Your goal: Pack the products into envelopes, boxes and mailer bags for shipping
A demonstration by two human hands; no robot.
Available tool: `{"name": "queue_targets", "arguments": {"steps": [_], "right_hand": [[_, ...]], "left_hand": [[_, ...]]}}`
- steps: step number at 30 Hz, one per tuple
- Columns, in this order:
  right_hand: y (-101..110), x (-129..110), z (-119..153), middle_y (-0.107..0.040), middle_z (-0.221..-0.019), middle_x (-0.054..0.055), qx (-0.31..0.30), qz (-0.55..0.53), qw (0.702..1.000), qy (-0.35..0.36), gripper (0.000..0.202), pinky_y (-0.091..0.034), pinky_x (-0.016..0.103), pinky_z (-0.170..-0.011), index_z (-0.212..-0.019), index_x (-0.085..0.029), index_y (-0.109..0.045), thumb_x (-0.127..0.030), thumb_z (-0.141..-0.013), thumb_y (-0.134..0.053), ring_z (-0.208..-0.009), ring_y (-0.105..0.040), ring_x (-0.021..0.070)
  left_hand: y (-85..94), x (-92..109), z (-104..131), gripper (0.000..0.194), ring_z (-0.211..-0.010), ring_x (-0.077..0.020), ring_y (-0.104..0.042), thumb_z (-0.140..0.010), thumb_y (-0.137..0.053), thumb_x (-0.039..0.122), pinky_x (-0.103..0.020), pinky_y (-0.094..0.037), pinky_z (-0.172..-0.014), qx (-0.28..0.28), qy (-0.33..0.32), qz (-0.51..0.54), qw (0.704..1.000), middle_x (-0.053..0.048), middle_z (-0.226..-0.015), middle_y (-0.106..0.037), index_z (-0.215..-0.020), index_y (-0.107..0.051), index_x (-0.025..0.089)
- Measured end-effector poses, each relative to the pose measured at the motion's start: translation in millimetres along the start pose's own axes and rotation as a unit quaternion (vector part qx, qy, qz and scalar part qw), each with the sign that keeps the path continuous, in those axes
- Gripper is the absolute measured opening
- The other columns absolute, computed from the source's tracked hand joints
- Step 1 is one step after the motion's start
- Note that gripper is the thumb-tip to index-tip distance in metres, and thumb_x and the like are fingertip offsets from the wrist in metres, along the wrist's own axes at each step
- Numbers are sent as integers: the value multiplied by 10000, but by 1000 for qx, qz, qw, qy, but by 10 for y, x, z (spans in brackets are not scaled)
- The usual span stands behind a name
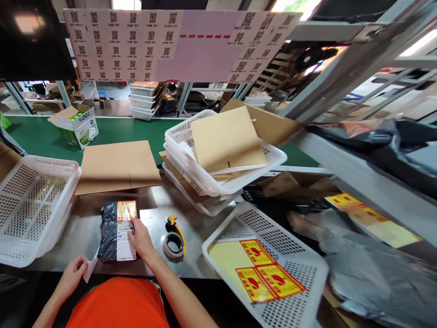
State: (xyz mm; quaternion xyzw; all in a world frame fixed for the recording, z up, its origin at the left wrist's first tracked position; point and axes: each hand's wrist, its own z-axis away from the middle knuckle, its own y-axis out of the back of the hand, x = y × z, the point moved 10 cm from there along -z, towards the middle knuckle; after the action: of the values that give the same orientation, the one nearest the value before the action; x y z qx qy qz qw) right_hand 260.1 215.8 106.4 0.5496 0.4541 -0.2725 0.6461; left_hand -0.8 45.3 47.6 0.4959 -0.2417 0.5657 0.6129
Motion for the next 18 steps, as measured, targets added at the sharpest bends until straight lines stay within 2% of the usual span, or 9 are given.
{"name": "queue_targets", "arguments": {"steps": [3, 6, 7, 9, 11, 14, 16, 18], "right_hand": [[-75, -36, 97, -672, -1307, 138, 18, 34, 999, 29, 526, -519, 509, -1115, -1236, -200, -654, -49, -738, -577, -1243, -628, 309], [-163, -119, 235, -510, -1581, 210, 34, 145, 983, 108, 565, -401, 635, -1219, -1371, -174, -626, -46, -828, -536, -1487, -451, 384], [-239, -154, 298, -500, -1608, 206, 12, 183, 972, 149, 525, -376, 645, -1236, -1381, -176, -634, -64, -881, -518, -1516, -426, 378], [-433, -179, 449, -578, -1575, 152, -76, 221, 946, 226, 437, -379, 587, -1257, -1388, -212, -661, -153, -979, -519, -1508, -472, 319], [-567, -152, 576, -604, -1570, 101, -165, 231, 920, 270, 463, -371, 518, -1277, -1479, -250, -615, -305, -1022, -569, -1515, -482, 276], [-618, -67, 508, -415, -1703, 126, -227, 292, 892, 261, 699, -286, 543, -1313, -1648, -195, -401, -503, -1038, -553, -1613, -311, 322], [-617, -30, 311, -312, -1745, 139, -231, 340, 881, 235, 762, -268, 559, -1315, -1673, -148, -331, -557, -1053, -500, -1635, -234, 360], [-614, -33, 105, -297, -1752, 129, -216, 369, 878, 216, 758, -267, 570, -1311, -1675, -150, -324, -568, -1061, -475, -1634, -229, 372]], "left_hand": [[-50, 22, -6, 526, -676, -191, -510, -798, -615, 737, -303, -407, -670, -10, -9, -11, 1000, 34, -630, -511, -676, -555, 228], [-90, 33, -13, 497, -685, -192, -521, -821, -601, 706, -301, -414, -682, -22, -14, -12, 1000, 30, -644, -526, -700, -565, 225], [-101, 28, -18, 488, -685, -192, -522, -821, -602, 698, -302, -415, -683, -26, -14, -12, 999, 29, -646, -527, -700, -559, 227], [-117, 2, -31, 472, -687, -194, -526, -812, -606, 685, -303, -420, -689, -32, -15, -9, 999, 27, -651, -530, -701, -549, 230], [-129, -37, -48, 457, -693, -195, -535, -803, -609, 672, -303, -425, -696, -37, -17, -6, 999, 25, -657, -537, -704, -547, 230], [-138, -94, -76, 425, -685, -192, -541, -815, -601, 638, -301, -425, -698, -47, -20, -6, 999, 27, -653, -540, -710, -544, 230], [-133, -112, -95, 417, -674, -189, -539, -825, -598, 625, -303, -425, -698, -52, -22, -8, 998, 30, -638, -535, -703, -542, 230], [-126, -107, -113, 421, -673, -189, -539, -832, -596, 626, -306, -431, -704, -54, -27, -5, 998, 30, -632, -538, -700, -547, 229]]}}
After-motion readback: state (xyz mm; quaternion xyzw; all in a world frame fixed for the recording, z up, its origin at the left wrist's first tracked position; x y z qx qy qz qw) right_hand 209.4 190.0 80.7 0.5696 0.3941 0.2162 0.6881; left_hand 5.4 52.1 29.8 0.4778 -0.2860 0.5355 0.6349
